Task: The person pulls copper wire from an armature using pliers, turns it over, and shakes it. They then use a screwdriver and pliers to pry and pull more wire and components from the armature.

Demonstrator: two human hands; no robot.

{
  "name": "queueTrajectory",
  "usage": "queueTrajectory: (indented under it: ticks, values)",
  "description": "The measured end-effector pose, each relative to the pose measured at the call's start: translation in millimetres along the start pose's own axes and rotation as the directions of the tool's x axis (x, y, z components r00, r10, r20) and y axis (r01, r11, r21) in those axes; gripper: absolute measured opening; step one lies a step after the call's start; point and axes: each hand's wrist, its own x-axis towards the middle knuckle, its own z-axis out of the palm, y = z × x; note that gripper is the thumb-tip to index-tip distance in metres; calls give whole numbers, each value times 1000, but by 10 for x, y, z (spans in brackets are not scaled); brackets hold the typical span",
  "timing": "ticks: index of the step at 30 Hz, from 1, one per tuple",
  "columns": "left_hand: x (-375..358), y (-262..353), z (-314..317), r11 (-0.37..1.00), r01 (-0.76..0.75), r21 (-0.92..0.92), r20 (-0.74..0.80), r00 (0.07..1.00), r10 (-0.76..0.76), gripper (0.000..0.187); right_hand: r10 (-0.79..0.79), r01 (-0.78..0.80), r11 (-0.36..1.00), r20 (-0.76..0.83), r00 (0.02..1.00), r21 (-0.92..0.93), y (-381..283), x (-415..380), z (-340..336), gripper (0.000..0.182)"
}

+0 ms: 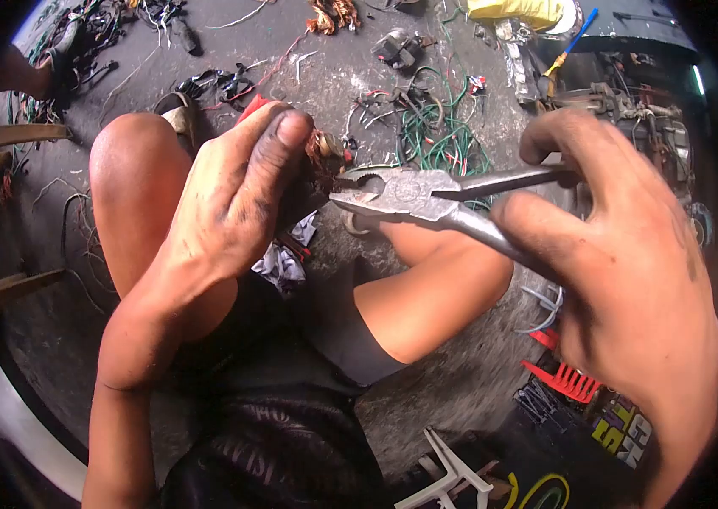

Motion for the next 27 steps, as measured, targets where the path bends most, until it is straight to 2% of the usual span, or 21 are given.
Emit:
queueTrajectory:
  ticks: [2, 4, 5, 7, 9, 11, 12, 13, 14, 15, 17, 18, 20, 21, 23, 24, 25, 26, 27]
  values:
    - [3, -20, 13, 1000, -21, -17, -42, 999, 20, 42, -49, 48, 997, -11, 999, -65, 40, -2, 2, 35]
    - [32, 24, 14, 904, 154, -400, 48, 988, -147, 46, -127, 126, 986, 2, 992, -113, 34, -9, -5, 33]
    - [39, 48, -1, 905, 156, -396, 46, 988, -150, 46, -130, 129, 986, 0, 992, -110, 22, -2, -9, 33]
    - [31, 90, -7, 976, 173, -128, 88, 983, -163, 49, -110, 118, 989, 85, 990, -89, -10, 1, -12, 33]
    - [13, 75, 18, 978, 172, -118, 108, 981, -159, 50, -151, 158, 979, 64, 986, -125, 37, 6, 16, 33]
    - [4, 77, 18, 984, 88, -154, 57, 995, -80, 49, -19, 17, 999, 43, 999, 46, 79, -18, 83, 34]
    - [8, 86, 0, 984, 86, -155, 57, 995, -78, 49, 0, -4, 998, 51, 999, 68, 112, -66, 116, 36]
    - [24, 100, -32, 936, 239, -259, 135, 968, -210, 42, 0, -3, 998, 46, 999, 65, 127, -85, 127, 36]
    - [37, 110, -52, 855, 388, -345, 225, 918, -326, 35, 25, -45, 982, 109, 994, 183, 137, -99, 135, 36]
    - [47, 103, -48, 857, 384, -343, 220, 920, -324, 35, 41, -92, 950, 175, 984, 297, 135, -109, 151, 36]
    - [46, 59, -10, 953, 207, -223, 104, 977, -188, 53, 48, -83, 955, 128, 991, 286, 65, -99, 175, 34]
    - [24, 35, 3, 952, 209, -222, 104, 976, -190, 53, 36, -51, 981, 80, 996, 187, 46, -95, 149, 34]
    - [-29, -6, 32, 994, -68, 84, -20, 997, 69, 55, 43, -43, 998, 11, 999, 41, 22, -101, 153, 32]
    - [-37, -21, 51, 994, -70, 83, -16, 997, 71, 55, 47, -47, 998, 11, 999, 41, 15, -104, 147, 32]
    - [-12, -29, 75, 993, -118, -26, -58, 992, 116, 55, -60, 66, 952, 28, 998, -298, 21, -88, 113, 33]
    - [9, -3, 74, 992, -119, -29, -60, 991, 117, 55, -59, 66, 951, 30, 998, -302, 13, -106, 112, 33]
    - [35, 47, 65, 983, 63, -170, 37, 998, -57, 55, -33, 46, 959, 53, 998, -281, 1, -133, 118, 35]
    - [52, 90, 54, 924, 252, -286, 155, 964, -215, 54, -9, 28, 965, 76, 997, -259, -2, -149, 117, 38]
    - [57, 106, 47, 924, 253, -286, 153, 964, -216, 54, -11, 31, 965, 77, 997, -259, 4, -155, 106, 38]
